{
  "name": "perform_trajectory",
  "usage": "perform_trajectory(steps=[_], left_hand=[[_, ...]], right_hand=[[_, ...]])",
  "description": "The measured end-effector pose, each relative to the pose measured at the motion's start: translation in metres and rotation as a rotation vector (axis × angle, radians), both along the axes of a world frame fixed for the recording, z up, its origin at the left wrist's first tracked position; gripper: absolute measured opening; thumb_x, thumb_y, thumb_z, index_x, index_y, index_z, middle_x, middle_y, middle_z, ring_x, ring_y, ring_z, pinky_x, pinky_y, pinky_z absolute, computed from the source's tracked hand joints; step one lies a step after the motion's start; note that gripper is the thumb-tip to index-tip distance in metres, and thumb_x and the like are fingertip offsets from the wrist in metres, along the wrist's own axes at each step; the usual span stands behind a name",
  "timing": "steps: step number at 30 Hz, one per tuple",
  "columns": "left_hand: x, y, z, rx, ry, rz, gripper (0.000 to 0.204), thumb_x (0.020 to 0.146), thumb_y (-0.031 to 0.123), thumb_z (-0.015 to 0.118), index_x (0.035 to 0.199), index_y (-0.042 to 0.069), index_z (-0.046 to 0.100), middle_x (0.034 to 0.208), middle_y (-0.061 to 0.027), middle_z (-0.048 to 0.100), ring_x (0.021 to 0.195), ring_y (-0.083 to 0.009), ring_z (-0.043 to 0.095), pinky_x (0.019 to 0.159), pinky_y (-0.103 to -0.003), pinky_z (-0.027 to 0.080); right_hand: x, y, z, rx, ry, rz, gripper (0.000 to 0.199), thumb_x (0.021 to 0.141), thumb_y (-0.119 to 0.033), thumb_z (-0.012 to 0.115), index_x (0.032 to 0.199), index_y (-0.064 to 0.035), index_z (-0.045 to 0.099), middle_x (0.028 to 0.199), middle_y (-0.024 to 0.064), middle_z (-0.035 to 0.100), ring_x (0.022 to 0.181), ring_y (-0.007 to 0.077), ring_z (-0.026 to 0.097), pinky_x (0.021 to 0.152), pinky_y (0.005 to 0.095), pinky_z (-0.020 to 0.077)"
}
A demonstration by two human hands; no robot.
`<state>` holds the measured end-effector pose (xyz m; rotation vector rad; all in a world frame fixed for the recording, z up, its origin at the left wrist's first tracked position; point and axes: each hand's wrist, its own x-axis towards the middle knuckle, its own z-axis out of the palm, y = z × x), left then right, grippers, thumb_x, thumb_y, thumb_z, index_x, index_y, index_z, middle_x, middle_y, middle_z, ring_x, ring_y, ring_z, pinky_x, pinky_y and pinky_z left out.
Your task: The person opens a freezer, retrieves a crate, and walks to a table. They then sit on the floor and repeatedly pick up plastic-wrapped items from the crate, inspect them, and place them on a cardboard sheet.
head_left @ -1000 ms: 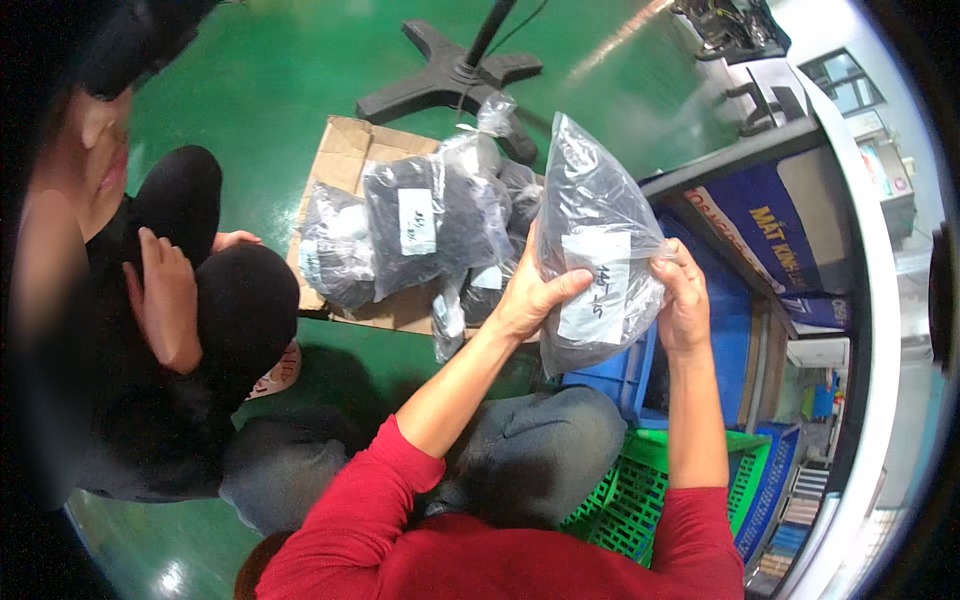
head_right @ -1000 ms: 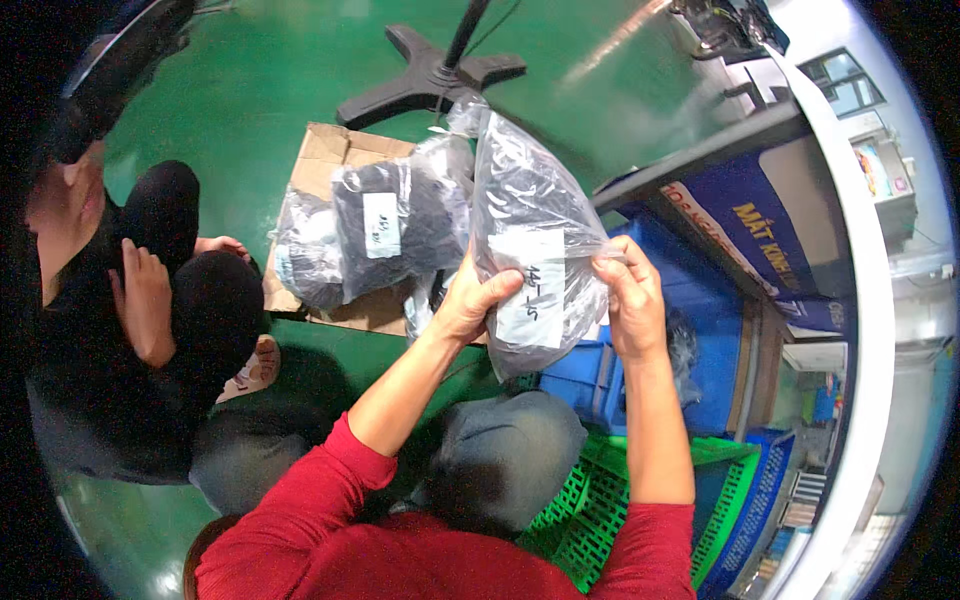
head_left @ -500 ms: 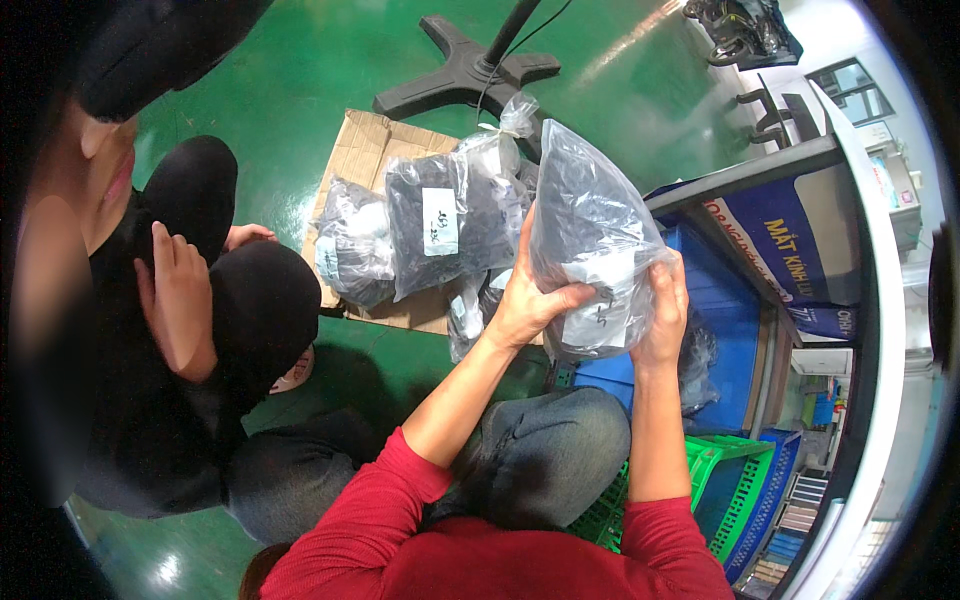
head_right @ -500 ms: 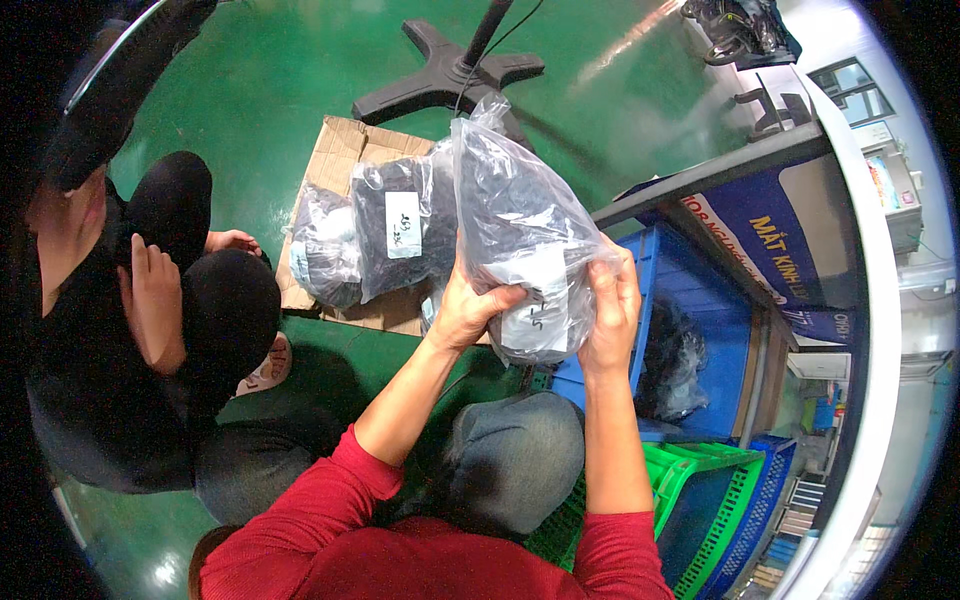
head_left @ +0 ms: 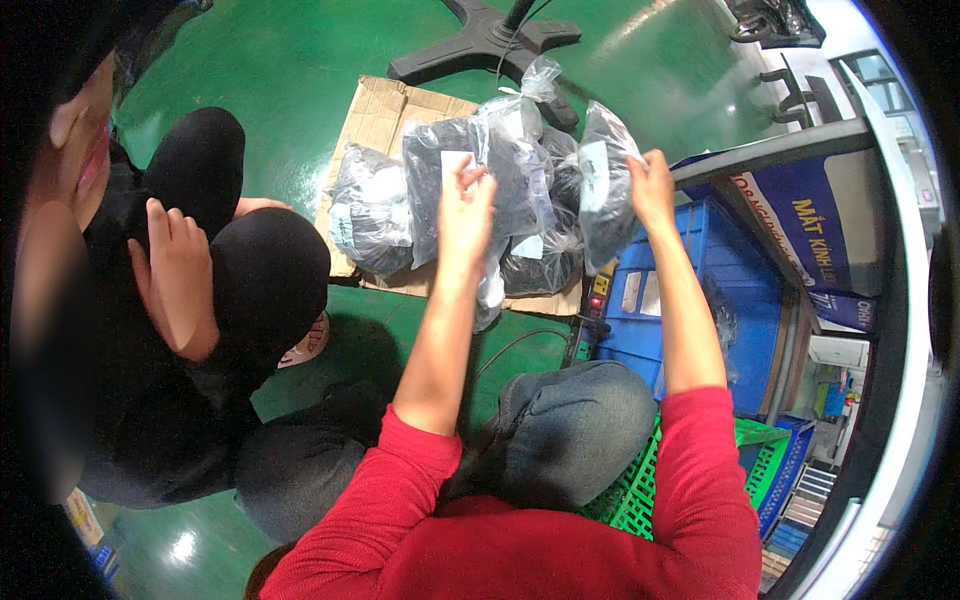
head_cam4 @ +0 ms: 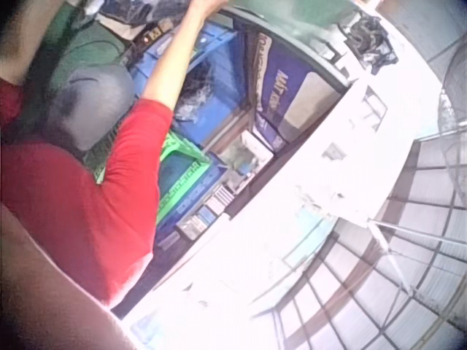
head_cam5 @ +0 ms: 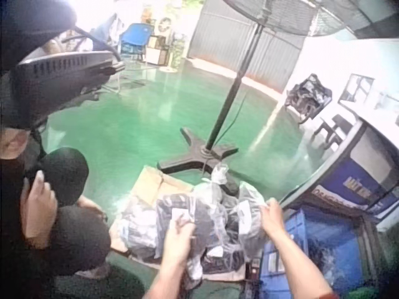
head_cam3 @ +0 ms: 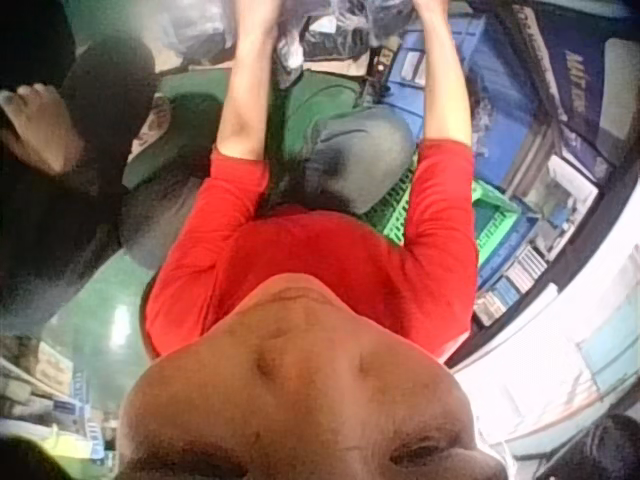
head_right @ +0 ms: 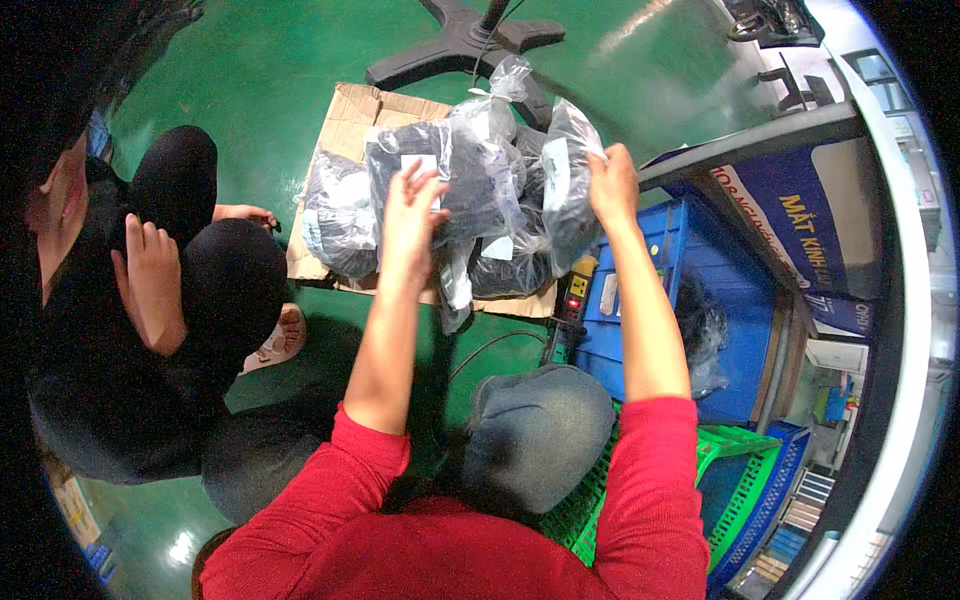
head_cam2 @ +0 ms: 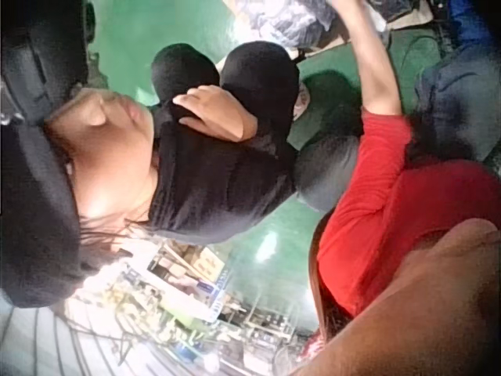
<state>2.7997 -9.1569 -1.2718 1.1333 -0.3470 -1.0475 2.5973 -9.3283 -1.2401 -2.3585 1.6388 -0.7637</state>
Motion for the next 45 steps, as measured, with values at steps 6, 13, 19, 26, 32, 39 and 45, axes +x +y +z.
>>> perform_trajectory(steps=[6,13,19,26,32,39,45], left_hand=[[0.021,0.009,-0.006,-0.011,0.014,0.079,0.040,0.084,0.019,0.051,0.121,0.010,0.040,0.115,-0.0089,0.048,0.097,-0.0157,0.051,0.074,-0.029,0.043],[0.008,0.002,-0.021,-0.009,-0.067,-0.076,0.039,0.084,0.022,0.054,0.119,0.008,0.045,0.112,-0.0054,0.051,0.097,-0.0134,0.051,0.077,-0.026,0.041],[-0.009,-0.018,-0.035,-0.065,-0.097,-0.172,0.058,0.078,0.027,0.061,0.124,0.000,0.039,0.124,-0.0191,0.043,0.116,-0.0238,0.040,0.093,-0.033,0.036],[-0.021,-0.030,0.020,-0.375,0.220,-0.104,0.082,0.074,0.023,0.065,0.132,-0.005,0.014,0.130,-0.0164,0.031,0.119,-0.0208,0.033,0.099,-0.030,0.025],[-0.019,-0.012,0.051,-0.434,0.160,-0.140,0.088,0.068,0.021,0.071,0.131,-0.007,0.016,0.127,-0.0192,0.036,0.116,-0.0229,0.037,0.097,-0.031,0.028],[-0.034,-0.016,0.044,-0.380,-0.007,-0.047,0.082,0.067,0.024,0.072,0.127,-0.008,0.025,0.120,-0.0197,0.042,0.111,-0.0232,0.042,0.094,-0.031,0.032],[-0.043,-0.015,0.052,-0.410,0.127,-0.064,0.071,0.074,0.023,0.066,0.126,-0.006,0.028,0.118,-0.0152,0.044,0.108,-0.0200,0.043,0.093,-0.029,0.032]], right_hand=[[0.046,-0.043,-0.088,0.198,0.288,-0.085,0.032,0.079,-0.026,0.056,0.096,0.0001,0.049,0.103,0.0204,0.052,0.098,0.0381,0.050,0.081,0.0449,0.0411],[0.012,-0.048,-0.082,0.428,0.216,0.033,0.034,0.080,-0.028,0.054,0.094,0.0029,0.050,0.099,0.0238,0.055,0.096,0.0355,0.053,0.079,0.0414,0.0411],[0.010,0.017,0.028,0.367,-0.163,0.383,0.020,0.083,-0.020,0.053,0.082,-0.0011,0.046,0.073,0.0037,0.047,0.071,0.0114,0.043,0.064,0.0244,0.0362],[0.021,0.089,0.076,0.575,-0.624,0.462,0.011,0.084,-0.014,0.050,0.081,-0.0036,0.046,0.079,0.0001,0.044,0.075,0.0080,0.039,0.069,0.0197,0.0307],[0.023,0.108,0.080,0.603,-0.922,0.454,0.012,0.085,-0.014,0.050,0.081,-0.0045,0.044,0.082,0.0013,0.047,0.077,0.0088,0.042,0.074,0.0211,0.0316],[0.022,0.112,0.079,0.594,-1.053,0.394,0.012,0.085,-0.014,0.050,0.080,-0.0051,0.044,0.083,0.0013,0.047,0.079,0.0090,0.044,0.075,0.0213,0.0330],[0.015,0.113,0.071,0.613,-1.113,0.322,0.012,0.086,-0.014,0.050,0.079,-0.0059,0.045,0.082,0.0004,0.048,0.078,0.0091,0.045,0.075,0.0216,0.0340]])
